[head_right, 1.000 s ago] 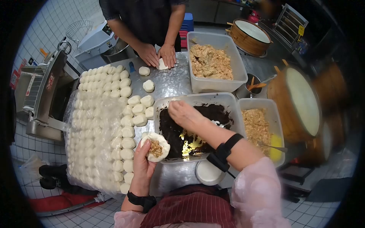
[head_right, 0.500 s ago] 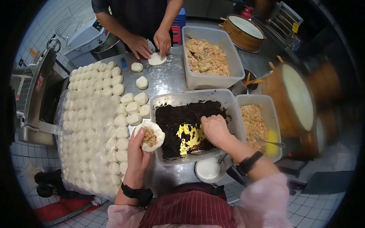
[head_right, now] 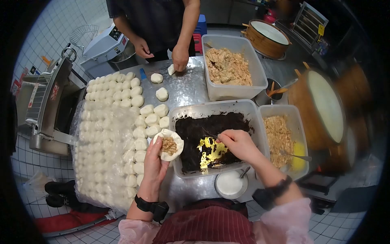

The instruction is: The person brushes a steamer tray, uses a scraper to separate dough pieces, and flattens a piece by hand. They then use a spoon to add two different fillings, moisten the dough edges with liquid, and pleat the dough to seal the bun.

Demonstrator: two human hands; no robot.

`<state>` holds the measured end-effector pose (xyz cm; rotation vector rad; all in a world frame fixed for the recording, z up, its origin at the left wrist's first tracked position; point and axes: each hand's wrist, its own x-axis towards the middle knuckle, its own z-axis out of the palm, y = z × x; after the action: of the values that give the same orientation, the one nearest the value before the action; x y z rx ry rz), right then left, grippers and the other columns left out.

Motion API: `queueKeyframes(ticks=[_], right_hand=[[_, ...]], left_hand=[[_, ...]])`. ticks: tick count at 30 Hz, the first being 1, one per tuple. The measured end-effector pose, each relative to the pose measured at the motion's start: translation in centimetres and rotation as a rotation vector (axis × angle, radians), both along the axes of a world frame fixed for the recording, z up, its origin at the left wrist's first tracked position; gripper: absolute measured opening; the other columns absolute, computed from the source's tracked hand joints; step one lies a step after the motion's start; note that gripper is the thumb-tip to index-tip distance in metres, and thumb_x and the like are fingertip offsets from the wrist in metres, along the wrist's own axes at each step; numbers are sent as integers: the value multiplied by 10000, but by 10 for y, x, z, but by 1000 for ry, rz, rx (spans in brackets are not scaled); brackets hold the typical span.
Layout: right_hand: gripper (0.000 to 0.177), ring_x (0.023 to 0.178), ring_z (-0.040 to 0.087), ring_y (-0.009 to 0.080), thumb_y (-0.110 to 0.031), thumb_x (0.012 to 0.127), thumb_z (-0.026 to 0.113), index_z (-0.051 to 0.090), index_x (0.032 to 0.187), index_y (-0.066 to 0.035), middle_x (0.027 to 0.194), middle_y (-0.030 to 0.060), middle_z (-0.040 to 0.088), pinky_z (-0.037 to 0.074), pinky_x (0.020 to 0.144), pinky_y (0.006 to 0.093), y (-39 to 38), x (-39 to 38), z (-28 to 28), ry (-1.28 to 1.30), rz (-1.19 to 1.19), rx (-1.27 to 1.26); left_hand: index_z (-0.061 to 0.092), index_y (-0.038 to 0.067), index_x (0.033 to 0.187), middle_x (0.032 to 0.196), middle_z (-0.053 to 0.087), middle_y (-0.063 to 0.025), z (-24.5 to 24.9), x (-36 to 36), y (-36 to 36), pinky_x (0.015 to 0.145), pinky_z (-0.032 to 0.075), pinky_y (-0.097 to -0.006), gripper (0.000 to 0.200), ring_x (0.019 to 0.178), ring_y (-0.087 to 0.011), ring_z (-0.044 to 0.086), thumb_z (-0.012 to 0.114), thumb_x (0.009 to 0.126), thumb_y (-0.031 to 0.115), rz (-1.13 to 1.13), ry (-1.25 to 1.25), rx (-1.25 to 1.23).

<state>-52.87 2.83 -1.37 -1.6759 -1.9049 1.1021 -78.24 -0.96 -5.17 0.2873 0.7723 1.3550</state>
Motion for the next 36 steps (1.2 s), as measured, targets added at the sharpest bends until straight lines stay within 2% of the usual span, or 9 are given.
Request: queueKeyframes(ticks=[4,8,12,21,25,27,31,33,36], right_hand=[[210,627,587,136,-201,873,548,669,868,-31,682,86,636,447,584,278,-24,9,38,151,23,-39],[201,595,594,154,-194,867,545,663,874,-31,664,104,624,456,570,297,-39,1,58,87,55,0],[192,585,593,159,-187,863,547,666,864,-37,673,109,626,461,571,303,-41,7,45,25,84,93],[233,593,559,144,-228,872,549,675,866,-32,654,91,616,430,567,288,-24,24,22,295,-179,-140],[174,609,604,239,-151,832,558,662,765,-28,656,118,634,436,568,339,1,21,16,-106,-138,295],[116,681,631,278,-124,759,571,628,690,-50,656,131,638,459,637,379,22,25,-3,-760,227,627],[72,714,634,269,-132,701,587,616,701,-66,656,115,637,459,724,386,62,29,-63,-883,401,583],[115,688,618,279,-172,745,581,632,756,-70,634,95,625,454,707,397,67,33,-60,-829,398,541],[113,655,581,296,-167,782,603,612,809,-58,667,82,582,450,655,410,42,32,-22,-631,218,703]], left_hand=[[408,20,1223,1114,550,-83,4,12,4,881,471,-313,347,1009,-161,562,509,938,189,-29,72,123],[411,17,1203,1056,553,-53,12,39,5,831,445,-247,518,942,-108,538,705,779,64,-177,509,212],[429,13,1183,1029,561,-53,-4,47,7,798,458,-238,467,907,-105,548,684,794,58,-183,576,253],[444,31,1207,1101,572,-99,3,38,12,860,512,-320,359,987,-183,591,543,864,-6,-184,47,16],[429,30,1230,1148,553,-113,0,40,10,894,511,-356,366,1046,-220,577,507,877,-22,-188,-90,-39],[426,29,1236,1163,546,-115,-1,42,10,899,510,-363,376,1058,-227,573,504,873,-31,-195,-120,-68],[429,19,1238,1197,528,-135,1,44,8,927,493,-395,413,1085,-260,560,480,837,-66,-274,-271,-125],[422,3,1240,1198,528,-135,10,43,3,931,491,-403,413,1092,-268,556,476,834,-49,-379,-450,-148],[425,-7,1236,1188,532,-139,20,52,-6,903,505,-414,426,1084,-269,557,559,833,-1,-388,-297,-96]])
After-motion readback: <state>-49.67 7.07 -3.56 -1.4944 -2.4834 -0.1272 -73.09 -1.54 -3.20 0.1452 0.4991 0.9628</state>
